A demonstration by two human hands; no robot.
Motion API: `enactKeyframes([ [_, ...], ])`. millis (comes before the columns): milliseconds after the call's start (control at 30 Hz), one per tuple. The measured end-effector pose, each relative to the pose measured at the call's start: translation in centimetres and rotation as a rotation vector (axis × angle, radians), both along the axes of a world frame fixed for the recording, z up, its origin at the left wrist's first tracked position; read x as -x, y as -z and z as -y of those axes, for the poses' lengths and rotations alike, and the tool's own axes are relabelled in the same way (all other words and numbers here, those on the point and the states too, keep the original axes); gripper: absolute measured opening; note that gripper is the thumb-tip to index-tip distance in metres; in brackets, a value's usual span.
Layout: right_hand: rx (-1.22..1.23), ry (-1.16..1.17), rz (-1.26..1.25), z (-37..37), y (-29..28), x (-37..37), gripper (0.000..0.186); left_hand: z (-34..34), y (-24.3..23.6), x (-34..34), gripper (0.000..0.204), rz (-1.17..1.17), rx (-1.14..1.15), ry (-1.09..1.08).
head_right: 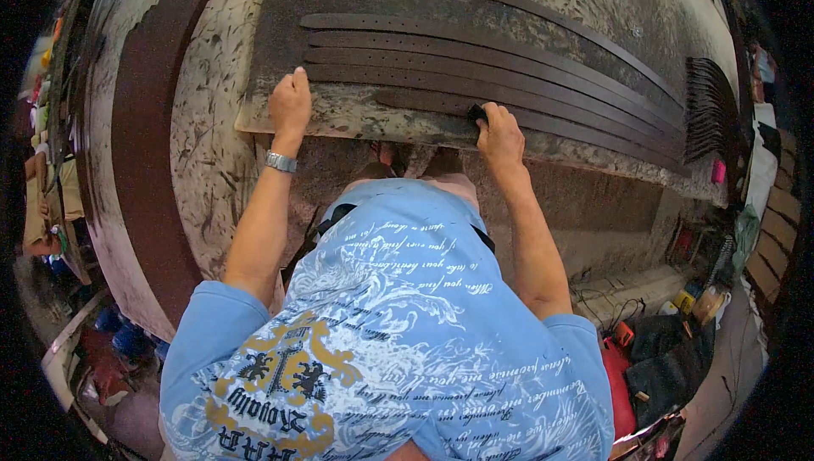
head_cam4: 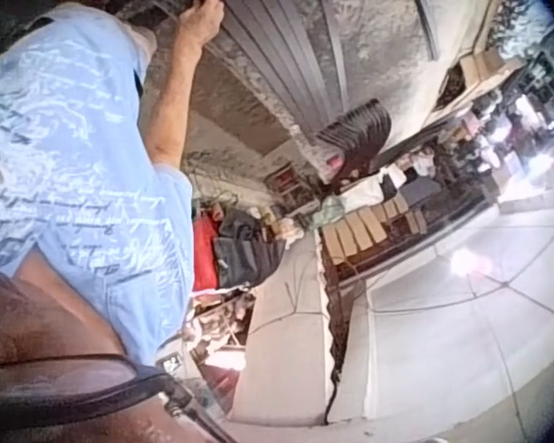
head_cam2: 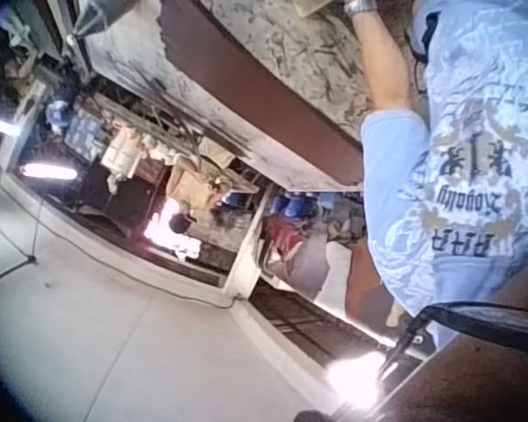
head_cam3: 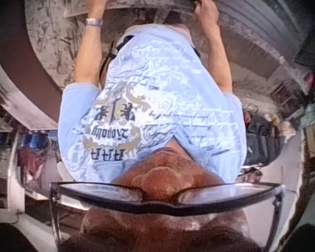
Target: Buffing and finishing the edges of long leather strips to prepare them as belts.
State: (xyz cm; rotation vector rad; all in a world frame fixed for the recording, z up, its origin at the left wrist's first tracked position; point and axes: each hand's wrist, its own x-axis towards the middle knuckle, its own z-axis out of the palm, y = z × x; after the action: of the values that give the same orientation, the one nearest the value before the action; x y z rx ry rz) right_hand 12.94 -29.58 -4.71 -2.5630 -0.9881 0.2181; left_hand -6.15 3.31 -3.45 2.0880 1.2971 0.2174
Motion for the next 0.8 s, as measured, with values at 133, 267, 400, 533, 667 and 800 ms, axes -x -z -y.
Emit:
enactKeyframes([
  [133, 0.049, -0.002, 0.019, -0.5, -0.1, 0.1, 0.024, 0.5, 1.2, -0.1, 0.035, 0.148, -0.54, 0.053],
  [267, 0.043, -0.031, -0.005, -0.8, -0.3, -0.6, 0.022, 1.7, 1.8, -1.7, 0.033, 0.115, -0.313, -0.005],
  [400, 0.015, -0.022, -0.102, -1.8, -2.7, -1.0, 0.02, 4.7, 0.8, -2.5, 0.042, 0.203, -0.364, 0.135],
  [533, -0.038, -0.058, -0.197, -6.1, -5.5, -1.6, 0.022, 11.1, -0.8, -3.8, 0.047, 0.247, -0.329, 0.5],
  [667, -0.102, -0.28, -0.202, -11.9, -4.7, -2.3, 0.024, 14.2, 0.1, -5.0, 0.078, 0.041, -0.398, 0.592],
  [800, -0.164, -0.537, -0.131, -19.3, -2.1, -1.1, 0.023, 13.0, 1.8, -6.1, 0.087, -0.084, -0.272, 0.371],
])
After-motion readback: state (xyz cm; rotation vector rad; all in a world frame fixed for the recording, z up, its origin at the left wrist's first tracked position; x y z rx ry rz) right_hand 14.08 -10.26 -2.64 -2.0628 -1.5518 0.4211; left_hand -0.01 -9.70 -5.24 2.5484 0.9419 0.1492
